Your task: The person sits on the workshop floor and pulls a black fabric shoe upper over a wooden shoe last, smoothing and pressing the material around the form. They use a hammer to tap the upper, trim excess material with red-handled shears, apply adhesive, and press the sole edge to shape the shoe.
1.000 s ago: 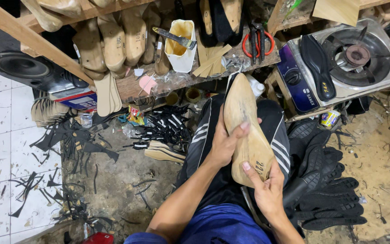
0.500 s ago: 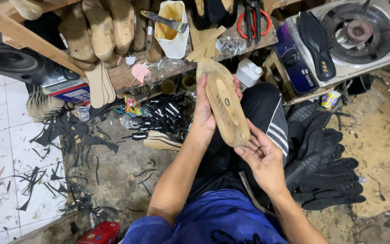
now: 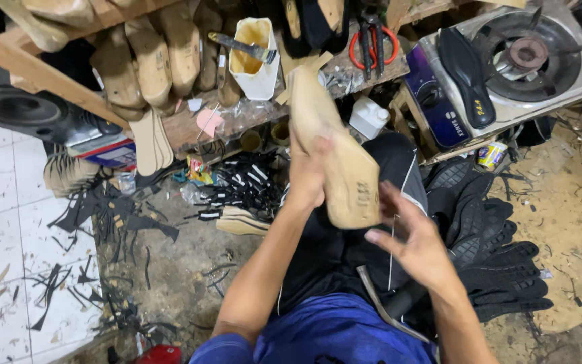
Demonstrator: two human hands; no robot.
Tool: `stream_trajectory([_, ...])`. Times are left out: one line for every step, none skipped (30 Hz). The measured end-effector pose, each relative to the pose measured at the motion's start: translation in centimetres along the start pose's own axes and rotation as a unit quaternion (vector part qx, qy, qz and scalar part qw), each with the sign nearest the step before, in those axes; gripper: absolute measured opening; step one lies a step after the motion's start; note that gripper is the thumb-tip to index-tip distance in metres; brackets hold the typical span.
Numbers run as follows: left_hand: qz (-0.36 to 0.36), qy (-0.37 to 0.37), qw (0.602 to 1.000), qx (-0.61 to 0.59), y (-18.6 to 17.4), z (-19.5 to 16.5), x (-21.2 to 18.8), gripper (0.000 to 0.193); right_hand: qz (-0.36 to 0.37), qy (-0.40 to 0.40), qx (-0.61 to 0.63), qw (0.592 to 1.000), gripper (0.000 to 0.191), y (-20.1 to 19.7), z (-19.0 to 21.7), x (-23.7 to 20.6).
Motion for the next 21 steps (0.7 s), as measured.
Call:
stream_trajectory([0.073,0.101,0.976,0.18,1.8,-1.6,-0.5,0.068,-0.073,-0.01,0.039,0.997,0.074,-1.8,0.2,-0.1])
stream_trajectory([0.145,0.196,0.905,0.349,3.8,-2.7,-1.3,0.071,-0.147,-0.02,0.077,0.986,0.065,-3.5,0.3,-0.4])
stream_trajectory([0.21,0.283,0.792,0.499,5.9,-2.7,-2.3,0.074,-0.221,-0.028,0.113,0.968,0.055,-5.1,0.1,-0.8])
stream_trajectory([0.254,0.313,0.703,0.586,7.3,-1.7,-2.6,0.075,-0.25,-0.052,0.106,0.961,0.051,-5.8,0.2,-1.0])
stream_trajectory([0.292,0.338,0.603,0.661,8.4,-0.4,-2.8,0.076,-0.279,-0.076,0.097,0.952,0.047,-6.3,0.1,-1.1])
stream_trajectory([0.325,0.361,0.491,0.724,9.1,1.1,-3.0,0.079,-0.306,-0.1,0.089,0.943,0.044,-6.7,0.0,-1.2])
stream_trajectory([0.338,0.363,0.468,0.731,9.4,2.0,-2.8,0.077,-0.297,-0.102,0.085,0.945,0.044,-6.4,-0.5,-0.8])
stream_trajectory([0.35,0.365,0.445,0.739,9.5,2.8,-2.6,0.076,-0.289,-0.106,0.081,0.948,0.045,-6.0,-1.0,-0.1])
stream_trajectory([0.362,0.367,0.42,0.747,9.6,3.5,-2.4,0.074,-0.28,-0.108,0.078,0.951,0.046,-5.5,-1.6,0.5])
stream_trajectory([0.378,0.343,0.414,0.753,9.2,4.3,-2.3,0.073,-0.264,-0.094,0.081,0.956,0.047,-5.1,-2.3,1.2])
stream_trajectory([0.394,0.319,0.408,0.76,8.9,4.9,-2.3,0.073,-0.248,-0.081,0.083,0.962,0.049,-4.7,-2.9,1.9])
stream_trajectory([0.407,0.293,0.401,0.767,8.4,5.4,-2.2,0.074,-0.23,-0.066,0.087,0.967,0.051,-4.5,-3.3,2.3])
stream_trajectory([0.414,0.273,0.483,0.721,8.3,5.0,-2.0,0.069,-0.233,-0.065,0.036,0.97,0.049,-4.5,-3.2,2.5])
stream_trajectory([0.411,0.251,0.564,0.671,8.2,4.5,-1.7,0.068,-0.23,-0.064,-0.017,0.971,0.048,-4.5,-2.9,2.7])
stream_trajectory([0.401,0.227,0.639,0.616,7.8,3.9,-1.4,0.069,-0.222,-0.065,-0.067,0.97,0.047,-4.4,-2.5,2.8])
stream_trajectory([0.394,0.206,0.682,0.581,7.5,3.5,-1.0,0.068,-0.193,-0.06,-0.179,0.963,0.047,-3.9,-1.8,3.1])
stream_trajectory([0.389,0.188,0.722,0.541,7.3,3.1,-0.6,0.066,-0.165,-0.057,-0.29,0.941,0.048,-3.4,-1.1,3.3])
stream_trajectory([0.382,0.172,0.758,0.499,7.0,2.8,-0.2,0.065,-0.137,-0.054,-0.397,0.906,0.049,-2.8,-0.4,3.8])
stream_trajectory([0.37,0.152,0.782,0.478,6.7,2.7,0.2,0.063,-0.133,-0.104,-0.437,0.883,0.048,-2.1,0.9,4.1])
stream_trajectory([0.358,0.131,0.806,0.453,6.4,2.7,0.5,0.061,-0.129,-0.152,-0.476,0.856,0.048,-1.5,2.1,4.3])
stream_trajectory([0.344,0.109,0.829,0.428,6.1,2.7,0.6,0.059,-0.122,-0.2,-0.513,0.826,0.047,-0.8,3.1,4.4])
Point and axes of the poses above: each hand's wrist, its own x-axis towards the middle knuckle, its own y-axis out of the palm, z = x × y, the point moved 7 cm from there along x, towards the middle knuckle, and after that the axes turned 5 degrees about -x, right-handed, at the moved point
